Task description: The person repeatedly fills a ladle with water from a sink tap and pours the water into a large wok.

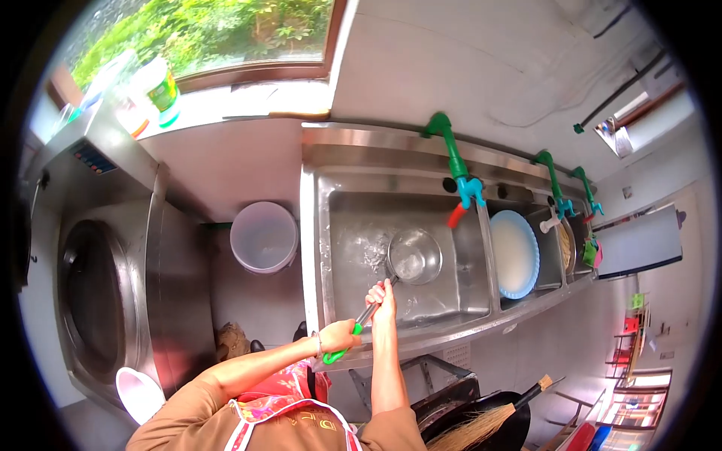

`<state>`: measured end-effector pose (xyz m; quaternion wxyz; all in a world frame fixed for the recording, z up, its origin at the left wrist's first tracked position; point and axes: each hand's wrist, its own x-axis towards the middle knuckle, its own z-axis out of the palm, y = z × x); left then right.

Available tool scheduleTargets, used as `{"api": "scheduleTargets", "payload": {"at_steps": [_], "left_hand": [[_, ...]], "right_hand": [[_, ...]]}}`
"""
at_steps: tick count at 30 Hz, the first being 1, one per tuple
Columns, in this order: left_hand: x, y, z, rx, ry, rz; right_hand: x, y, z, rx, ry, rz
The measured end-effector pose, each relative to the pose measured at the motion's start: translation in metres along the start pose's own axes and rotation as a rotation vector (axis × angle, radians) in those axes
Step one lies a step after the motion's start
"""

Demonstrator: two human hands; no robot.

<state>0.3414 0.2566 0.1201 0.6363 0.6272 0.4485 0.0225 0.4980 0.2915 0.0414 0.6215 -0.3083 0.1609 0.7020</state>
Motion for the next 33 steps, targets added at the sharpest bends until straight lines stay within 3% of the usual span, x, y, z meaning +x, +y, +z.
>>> {"api": "scheduleTargets", "payload": {"at_steps": [12,14,18,24,33], "left_hand": [[-0.142,0.007,-0.079,-0.097,0.021,0.096],[-0.164,-0.010,-0.083,-0.117,0.143,0.130],[-0.215,-0.038,-0.094,-0.232,0.153,0.220],[-0.309,-0.084,-0.106,-0.254,0.487,0.171],[-0.424,-0.145,-0.096,-0.325,1.047,-0.056]], "right_hand": [[-0.060,0.090,0.101,-0.369,-0.109,-0.078],[-0.071,0.116,0.120,-0.473,-0.128,-0.097],[-0.076,0.168,0.141,-0.489,-0.284,0.055],[-0.109,0.297,0.182,-0.670,-0.355,0.220],[-0.138,0.486,0.196,-0.802,-0.550,0.772]]}}
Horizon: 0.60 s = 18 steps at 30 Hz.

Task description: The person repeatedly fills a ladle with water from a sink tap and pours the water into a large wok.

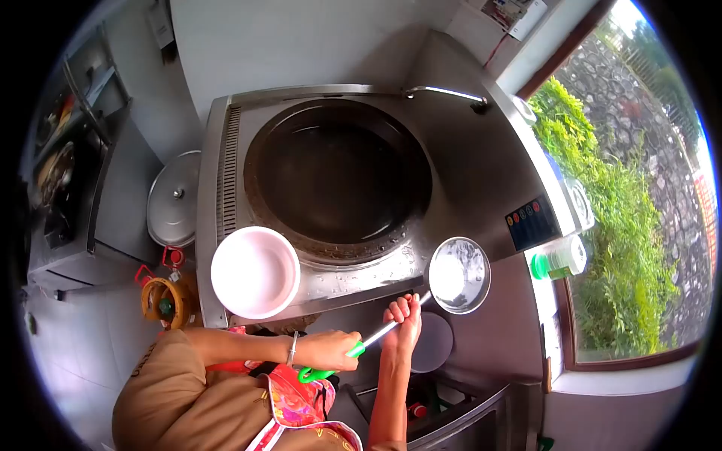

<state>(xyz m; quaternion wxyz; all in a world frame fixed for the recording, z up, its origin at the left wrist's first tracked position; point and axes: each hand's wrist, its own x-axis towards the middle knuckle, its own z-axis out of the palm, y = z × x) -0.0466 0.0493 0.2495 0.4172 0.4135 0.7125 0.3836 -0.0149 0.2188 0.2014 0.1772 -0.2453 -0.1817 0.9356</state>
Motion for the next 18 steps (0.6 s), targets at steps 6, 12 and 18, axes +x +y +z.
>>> {"api": "scheduleTargets", "payload": {"at_steps": [6,12,18], "left_hand": [[-0.011,-0.032,-0.041,-0.361,0.153,-0.119],[-0.012,-0.058,-0.061,-0.791,0.151,-0.096],[-0.006,-0.081,-0.052,-1.142,0.066,-0.022]], "right_hand": [[0.069,0.051,0.038,-0.212,-0.126,0.176],[0.100,0.080,0.050,-0.358,-0.057,0.236],[0.116,0.079,0.037,-0.559,-0.080,0.177]]}}
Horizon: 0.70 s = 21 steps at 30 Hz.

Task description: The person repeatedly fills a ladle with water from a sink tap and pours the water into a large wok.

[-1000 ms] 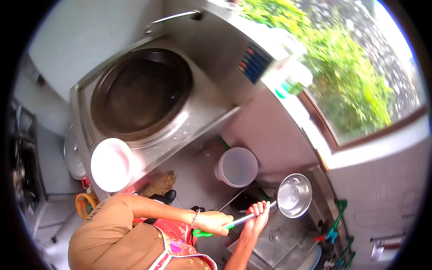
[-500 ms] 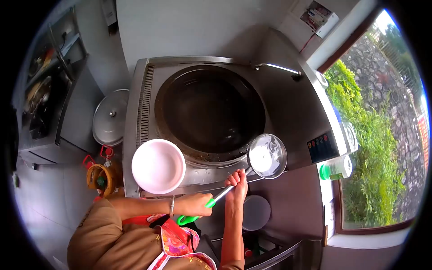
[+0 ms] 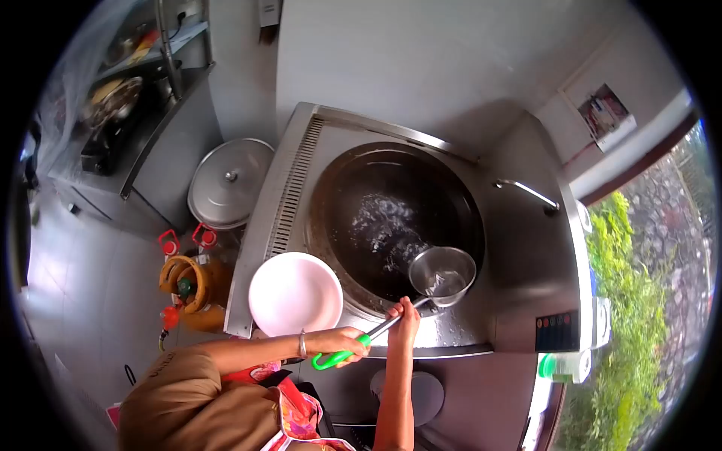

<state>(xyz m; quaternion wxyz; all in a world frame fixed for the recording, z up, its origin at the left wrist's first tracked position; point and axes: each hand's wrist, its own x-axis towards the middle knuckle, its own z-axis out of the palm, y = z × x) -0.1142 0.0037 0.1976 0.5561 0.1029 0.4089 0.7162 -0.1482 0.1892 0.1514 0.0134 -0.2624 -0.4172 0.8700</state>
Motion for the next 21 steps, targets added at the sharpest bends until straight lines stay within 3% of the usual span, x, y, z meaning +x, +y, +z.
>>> {"api": "scheduleTargets", "payload": {"at_steps": [5,10,16,21], "left_hand": [[0.012,-0.023,-0.008,-0.134,-0.073,0.149],[0.029,-0.040,-0.020,-0.274,-0.170,0.139],[0.059,-0.079,-0.045,-0.282,-0.114,0.142],[0.059,-0.089,-0.033,-0.253,-0.092,0.127]], "right_hand": [[0.015,0.004,-0.013,-0.199,0.082,-0.103],[0.023,0.001,-0.017,-0.452,0.101,-0.264],[0.036,0.009,-0.008,-0.698,0.216,-0.418],[0.024,0.010,-0.004,-0.810,0.182,-0.435]]}}
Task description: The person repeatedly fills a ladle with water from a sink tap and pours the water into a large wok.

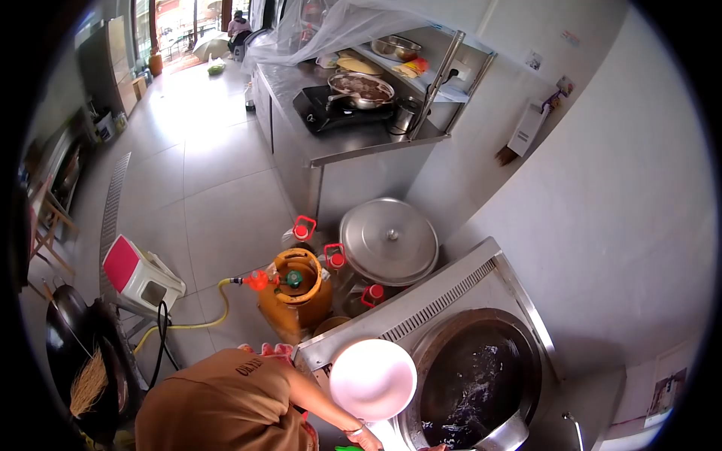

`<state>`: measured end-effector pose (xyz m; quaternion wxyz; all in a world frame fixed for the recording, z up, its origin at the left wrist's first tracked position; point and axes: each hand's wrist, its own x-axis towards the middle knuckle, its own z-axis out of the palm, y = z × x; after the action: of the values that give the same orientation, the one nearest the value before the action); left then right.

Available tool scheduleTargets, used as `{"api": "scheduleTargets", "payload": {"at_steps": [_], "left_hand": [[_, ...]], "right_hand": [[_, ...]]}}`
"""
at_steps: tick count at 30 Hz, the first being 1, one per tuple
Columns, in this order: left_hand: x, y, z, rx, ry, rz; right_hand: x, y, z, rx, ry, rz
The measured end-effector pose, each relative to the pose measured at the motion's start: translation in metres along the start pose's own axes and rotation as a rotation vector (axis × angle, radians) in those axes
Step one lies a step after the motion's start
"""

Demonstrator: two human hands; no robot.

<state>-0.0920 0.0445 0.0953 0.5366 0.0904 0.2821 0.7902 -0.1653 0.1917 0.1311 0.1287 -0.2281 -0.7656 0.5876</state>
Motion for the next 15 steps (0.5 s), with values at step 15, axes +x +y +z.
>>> {"api": "scheduleTargets", "payload": {"at_steps": [15], "left_hand": [[0.003,-0.091,0.146,0.627,-0.638,-0.908]], "right_hand": [[-0.269,-0.011,-0.219,0.906,0.494,0.008]]}}
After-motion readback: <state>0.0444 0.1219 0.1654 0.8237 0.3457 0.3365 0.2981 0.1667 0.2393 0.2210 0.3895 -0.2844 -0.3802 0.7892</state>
